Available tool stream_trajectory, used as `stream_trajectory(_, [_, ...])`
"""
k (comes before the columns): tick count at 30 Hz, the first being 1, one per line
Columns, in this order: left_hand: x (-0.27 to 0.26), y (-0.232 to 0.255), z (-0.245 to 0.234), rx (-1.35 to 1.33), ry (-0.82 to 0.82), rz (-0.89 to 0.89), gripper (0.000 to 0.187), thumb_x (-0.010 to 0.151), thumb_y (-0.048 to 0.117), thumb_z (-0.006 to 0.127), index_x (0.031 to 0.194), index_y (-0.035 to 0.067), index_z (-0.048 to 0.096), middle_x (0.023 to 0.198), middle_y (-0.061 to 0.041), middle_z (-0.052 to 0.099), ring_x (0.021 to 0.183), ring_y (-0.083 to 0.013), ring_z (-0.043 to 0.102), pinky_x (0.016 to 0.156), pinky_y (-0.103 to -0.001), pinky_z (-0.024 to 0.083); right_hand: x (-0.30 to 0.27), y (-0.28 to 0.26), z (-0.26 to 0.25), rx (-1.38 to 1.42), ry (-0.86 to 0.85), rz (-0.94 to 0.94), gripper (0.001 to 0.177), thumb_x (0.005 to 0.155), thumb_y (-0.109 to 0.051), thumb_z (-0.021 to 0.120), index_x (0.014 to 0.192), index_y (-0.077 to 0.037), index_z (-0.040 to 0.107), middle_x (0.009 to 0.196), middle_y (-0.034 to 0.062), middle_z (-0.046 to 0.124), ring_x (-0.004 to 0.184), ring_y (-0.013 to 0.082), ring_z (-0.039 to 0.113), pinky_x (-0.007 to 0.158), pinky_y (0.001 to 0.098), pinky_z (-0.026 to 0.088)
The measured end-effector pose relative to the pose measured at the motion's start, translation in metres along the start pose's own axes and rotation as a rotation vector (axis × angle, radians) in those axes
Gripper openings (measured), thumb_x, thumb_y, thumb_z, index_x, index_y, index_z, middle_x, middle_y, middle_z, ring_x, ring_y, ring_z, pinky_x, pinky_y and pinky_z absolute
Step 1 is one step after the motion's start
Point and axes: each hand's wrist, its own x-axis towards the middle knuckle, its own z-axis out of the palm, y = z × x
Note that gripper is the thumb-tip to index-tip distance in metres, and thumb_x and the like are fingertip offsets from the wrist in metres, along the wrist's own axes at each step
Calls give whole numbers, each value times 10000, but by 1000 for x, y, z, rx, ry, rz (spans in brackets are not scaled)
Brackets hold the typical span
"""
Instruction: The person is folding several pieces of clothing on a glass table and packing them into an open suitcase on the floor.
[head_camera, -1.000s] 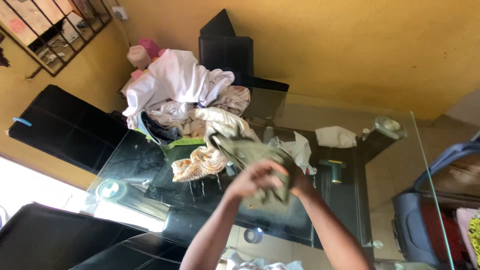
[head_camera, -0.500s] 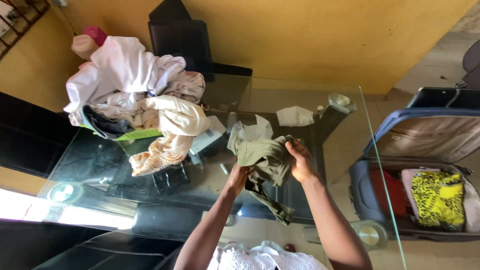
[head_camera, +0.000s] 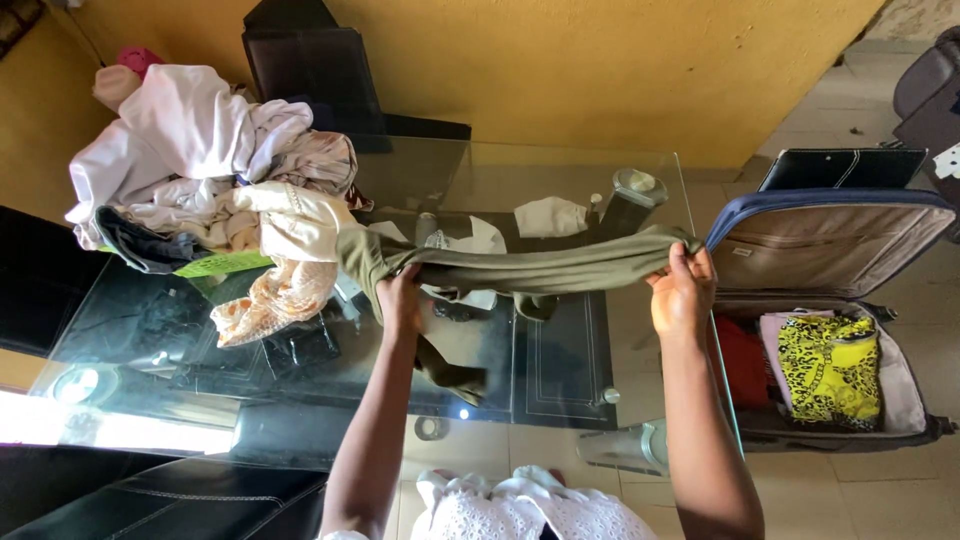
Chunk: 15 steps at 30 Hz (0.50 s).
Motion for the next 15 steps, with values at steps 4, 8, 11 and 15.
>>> stream_trajectory(4, [-32, 39, 16, 18, -138, 91, 308, 884, 81, 740, 1162, -42, 686, 1079, -71, 733, 910, -160, 679, 801, -294, 546, 12, 10, -30, -55, 18, -53, 21, 1043, -124, 652, 1034, -139, 641, 993, -37, 673, 880, 119, 672, 725, 356, 598])
stream_trajectory(8, [-50, 42, 37, 112, -161, 128, 311, 914, 104, 701, 1202, -11, 674, 1083, -62, 720, 916, -155, 657, 791, -291, 535, 18, 27, -53, -879, -136, -86, 120, 1033, -176, 713, 1050, -60, 687, 910, 31, 697, 804, 143, 651, 694, 334, 544])
stream_trajectory(11, [-60, 6, 53, 510, -380, 187, 286, 915, 144, 709, 1164, 4, 699, 1038, -95, 726, 883, -187, 649, 787, -336, 542, -5, 34, -10, -1247, -502, -147, 306, 905, -241, 761, 1098, -18, 679, 926, 97, 718, 838, 187, 686, 732, 338, 546])
stream_trajectory(15, [-98, -1, 90, 1246, -782, 382, 287, 908, 215, 765, 1163, 87, 740, 1039, -153, 737, 885, -262, 657, 813, -402, 544, -46, 65, 47, -687, -1030, 185, 499, 898, -262, 774, 1299, -16, 607, 1289, 95, 602, 1030, 146, 597, 863, 330, 524])
